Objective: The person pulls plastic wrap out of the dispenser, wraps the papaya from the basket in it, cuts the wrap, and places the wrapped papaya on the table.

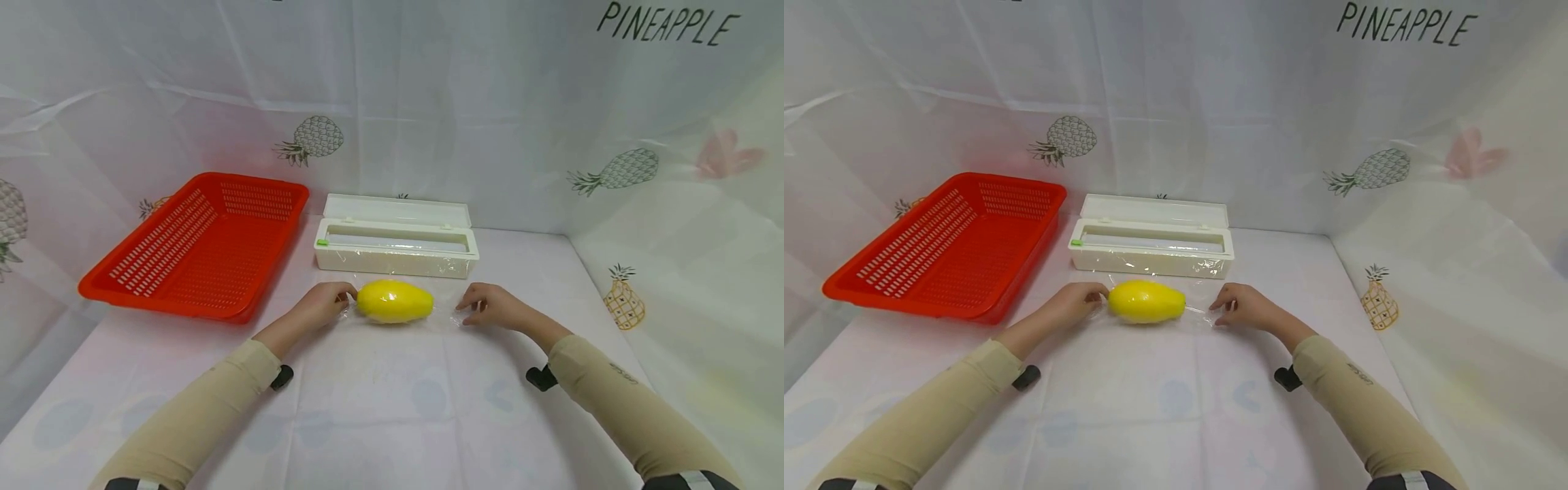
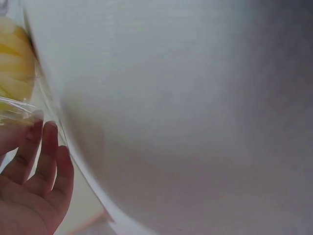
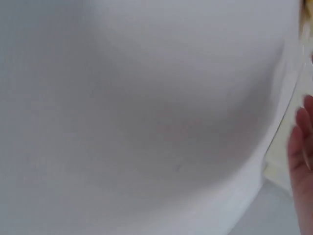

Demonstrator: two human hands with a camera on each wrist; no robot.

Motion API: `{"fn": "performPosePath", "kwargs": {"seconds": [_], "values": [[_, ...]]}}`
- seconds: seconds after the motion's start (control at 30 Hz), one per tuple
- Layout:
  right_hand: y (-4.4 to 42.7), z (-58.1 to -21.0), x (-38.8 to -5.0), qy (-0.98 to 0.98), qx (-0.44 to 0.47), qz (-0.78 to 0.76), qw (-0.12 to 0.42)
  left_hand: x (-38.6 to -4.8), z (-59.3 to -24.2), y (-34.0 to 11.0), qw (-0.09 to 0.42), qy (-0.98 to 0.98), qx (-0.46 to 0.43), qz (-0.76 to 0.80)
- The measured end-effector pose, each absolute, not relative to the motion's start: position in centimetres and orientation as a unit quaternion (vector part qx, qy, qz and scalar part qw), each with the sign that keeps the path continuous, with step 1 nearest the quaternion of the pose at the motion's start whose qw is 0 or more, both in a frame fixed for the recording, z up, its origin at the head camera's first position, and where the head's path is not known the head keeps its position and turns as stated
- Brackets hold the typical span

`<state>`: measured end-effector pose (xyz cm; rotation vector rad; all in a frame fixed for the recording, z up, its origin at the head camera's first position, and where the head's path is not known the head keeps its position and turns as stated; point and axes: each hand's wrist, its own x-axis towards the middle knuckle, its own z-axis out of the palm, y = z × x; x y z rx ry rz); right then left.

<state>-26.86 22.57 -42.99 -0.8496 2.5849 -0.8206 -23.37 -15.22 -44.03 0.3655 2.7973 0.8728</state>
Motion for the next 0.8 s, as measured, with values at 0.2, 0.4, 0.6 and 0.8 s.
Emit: {"fn": "performPosePath", "kwargs": {"seconds": [0.2,0.4,0.6,0.8], "values": [[20.5,-42.1,-25.8,0.889,-0.316,-0.327,0.056,-23.2,-44.3,-15.3,0.094,0.943,0.124,0.293],[17.3,-41.6,-25.0,0.863,-0.371,-0.343,0.006,-23.2,-44.3,-15.2,0.096,0.942,0.128,0.294],[14.4,-41.5,-24.8,0.858,-0.406,-0.315,-0.018,-23.3,-44.2,-15.2,0.096,0.944,0.129,0.288],[12.2,-41.7,-25.4,0.857,-0.431,-0.283,0.017,-23.5,-44.3,-15.3,0.094,0.943,0.137,0.289]]}}
